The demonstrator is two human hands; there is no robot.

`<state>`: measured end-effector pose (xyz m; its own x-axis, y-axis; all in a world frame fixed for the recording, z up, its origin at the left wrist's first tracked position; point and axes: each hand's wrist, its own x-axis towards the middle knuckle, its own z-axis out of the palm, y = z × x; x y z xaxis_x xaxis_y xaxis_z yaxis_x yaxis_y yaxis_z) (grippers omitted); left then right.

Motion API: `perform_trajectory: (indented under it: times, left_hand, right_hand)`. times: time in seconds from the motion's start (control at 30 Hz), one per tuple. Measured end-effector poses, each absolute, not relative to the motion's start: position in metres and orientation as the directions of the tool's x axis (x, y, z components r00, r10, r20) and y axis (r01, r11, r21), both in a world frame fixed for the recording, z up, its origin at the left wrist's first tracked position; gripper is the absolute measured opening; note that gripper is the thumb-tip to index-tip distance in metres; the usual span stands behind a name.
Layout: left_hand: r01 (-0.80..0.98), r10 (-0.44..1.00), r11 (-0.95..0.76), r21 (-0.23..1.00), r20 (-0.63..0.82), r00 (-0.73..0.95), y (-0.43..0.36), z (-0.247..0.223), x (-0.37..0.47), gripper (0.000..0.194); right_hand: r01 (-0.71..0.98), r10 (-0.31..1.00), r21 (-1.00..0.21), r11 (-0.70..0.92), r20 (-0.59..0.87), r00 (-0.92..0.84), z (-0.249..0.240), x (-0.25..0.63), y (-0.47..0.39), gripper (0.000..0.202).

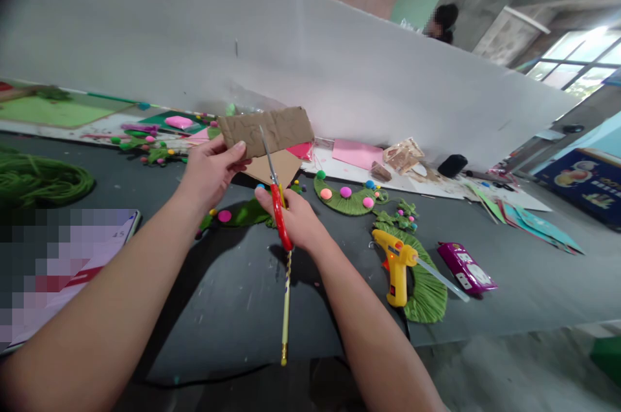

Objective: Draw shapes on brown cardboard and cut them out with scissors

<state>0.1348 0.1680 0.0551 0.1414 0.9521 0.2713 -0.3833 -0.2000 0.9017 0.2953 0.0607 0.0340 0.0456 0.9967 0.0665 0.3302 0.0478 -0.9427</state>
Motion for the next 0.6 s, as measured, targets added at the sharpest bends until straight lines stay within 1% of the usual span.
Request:
perform_trajectory:
  times: [0.07, 0.23, 0.4, 0.6]
  left_hand:
    - [-0.369, 0.945, -0.217, 0.904, 0.289, 0.153, 0.169, 0.056, 0.133, 0.018]
    - [-0.368, 0.935, -0.24, 0.898, 0.316, 0.16, 0.168, 0.058, 0.132, 0.015]
    - [-0.374, 0.944, -0.222, 0.9, 0.294, 0.147, 0.169, 0.058, 0.133, 0.018]
    - [-0.388, 0.957, -0.186, 0.903, 0.256, 0.137, 0.167, 0.058, 0.136, 0.016]
  right_hand:
    - [0.367, 0.996, -0.928, 0.058, 0.078, 0.04, 0.03, 0.294, 0.062, 0.05]
    - [0.521, 0.989, -0.85, 0.07, 0.129, 0.078, 0.026, 0.292, 0.062, 0.05]
    - [0.565, 0.982, -0.822, 0.074, 0.158, 0.101, 0.026, 0.29, 0.06, 0.052]
    - [0.621, 0.97, -0.78, 0.076, 0.203, 0.135, 0.02, 0.286, 0.062, 0.057]
